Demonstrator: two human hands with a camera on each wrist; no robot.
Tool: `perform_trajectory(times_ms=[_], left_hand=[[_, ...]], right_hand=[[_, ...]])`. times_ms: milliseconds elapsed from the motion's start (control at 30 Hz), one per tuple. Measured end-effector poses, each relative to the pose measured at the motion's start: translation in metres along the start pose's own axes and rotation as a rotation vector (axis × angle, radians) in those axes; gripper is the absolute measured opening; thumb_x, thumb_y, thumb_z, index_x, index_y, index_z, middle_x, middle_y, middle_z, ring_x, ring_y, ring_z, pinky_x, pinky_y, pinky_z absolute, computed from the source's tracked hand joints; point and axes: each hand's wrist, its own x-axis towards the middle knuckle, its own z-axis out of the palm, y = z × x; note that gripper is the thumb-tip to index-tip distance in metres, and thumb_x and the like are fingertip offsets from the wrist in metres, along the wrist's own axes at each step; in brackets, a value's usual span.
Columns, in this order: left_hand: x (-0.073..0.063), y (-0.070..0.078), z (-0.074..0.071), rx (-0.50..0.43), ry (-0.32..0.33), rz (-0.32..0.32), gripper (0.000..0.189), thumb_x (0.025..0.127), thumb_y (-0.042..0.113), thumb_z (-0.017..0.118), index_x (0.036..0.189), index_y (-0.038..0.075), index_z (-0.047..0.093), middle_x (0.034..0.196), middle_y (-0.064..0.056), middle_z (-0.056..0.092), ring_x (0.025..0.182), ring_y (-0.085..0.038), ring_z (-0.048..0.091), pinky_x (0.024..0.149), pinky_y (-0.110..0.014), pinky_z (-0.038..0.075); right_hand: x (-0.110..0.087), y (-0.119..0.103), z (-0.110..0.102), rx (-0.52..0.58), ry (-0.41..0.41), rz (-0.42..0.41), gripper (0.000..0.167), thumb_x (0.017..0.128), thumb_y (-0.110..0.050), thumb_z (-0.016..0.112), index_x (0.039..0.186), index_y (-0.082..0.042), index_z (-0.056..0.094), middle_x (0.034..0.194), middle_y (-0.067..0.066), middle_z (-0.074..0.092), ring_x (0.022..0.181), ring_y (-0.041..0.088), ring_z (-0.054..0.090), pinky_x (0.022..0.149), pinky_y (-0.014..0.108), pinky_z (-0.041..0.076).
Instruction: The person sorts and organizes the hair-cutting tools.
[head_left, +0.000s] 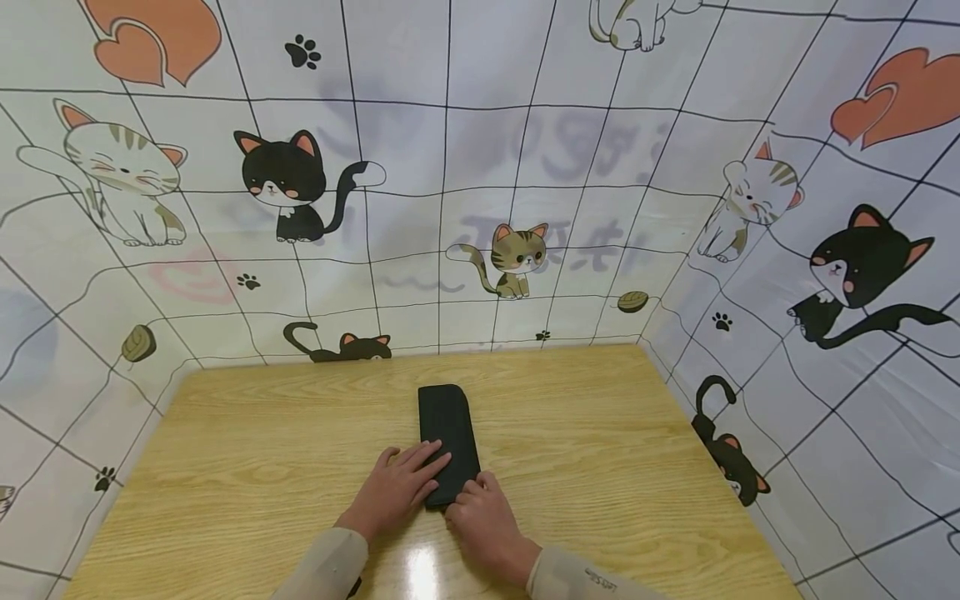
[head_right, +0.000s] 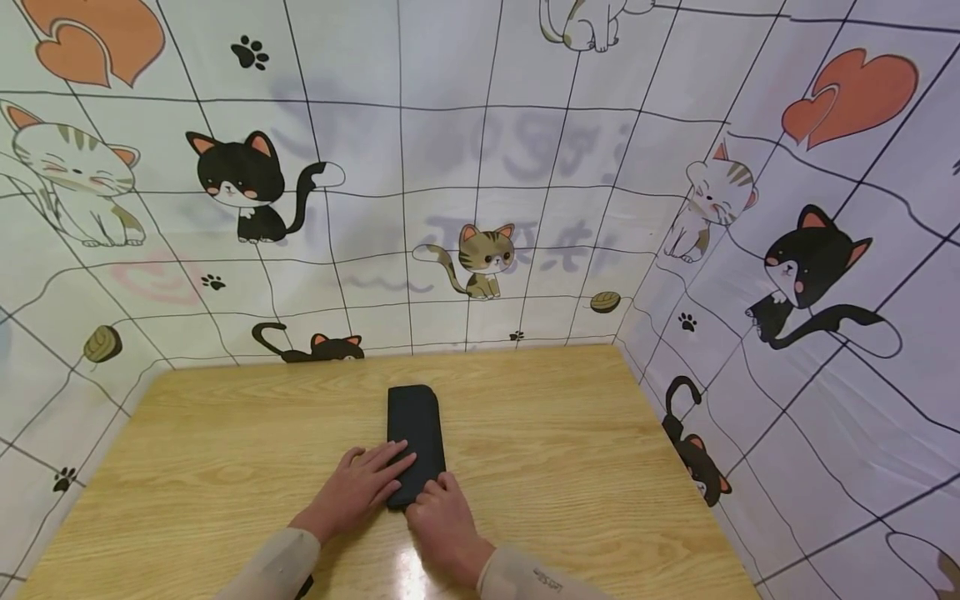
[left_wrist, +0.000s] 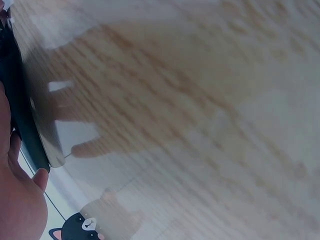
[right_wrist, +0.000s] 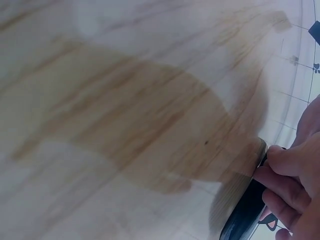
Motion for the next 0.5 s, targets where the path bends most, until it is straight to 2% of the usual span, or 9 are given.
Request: perform_trajectory(times_ms=[133,333,500], left_hand=[[-0.0002,0.0002,0.0004,-0.004,0.02,0.009,0.045,0.096,0.035,0.058,0.14,0.025,0.055,0.146,-0.003,0.051,0.13,-0.023,0.053,0.093,-0.051,0.046],[0.0008,0.0,0.0022,0.011,0.032,0.021,0.046,0.096,0.036,0.058,0.141,0.025,0.054,0.147,-0.003,0.051,0.129,-0.023,0.054,0.091,-0.049,0.046],[0.0,-0.002,0.0038,0.049,0.04,0.032,0.045,0.098,0.039,0.053,0.141,0.027,0.053,0.147,-0.001,0.051,0.129,-0.02,0.053,0.088,-0.047,0.045]], right_hand=[[0.0029,-0.0031,-0.0014,0.023,-0.002,-0.01,0.009,0.084,-0.028,0.073,0.076,-0.03,0.075,0.073,-0.014,0.07,0.072,0.006,0.054,0.083,0.031,0.038],[0.0076,-0.0071,-0.0006,0.033,-0.058,-0.023,0.008,0.085,-0.03,0.072,0.078,-0.03,0.075,0.077,-0.014,0.071,0.076,0.006,0.054,0.083,0.03,0.038],[0.0071,-0.0062,0.0011,0.029,-0.062,-0.015,0.009,0.087,-0.031,0.071,0.08,-0.031,0.076,0.078,-0.015,0.072,0.076,0.006,0.055,0.084,0.03,0.039]])
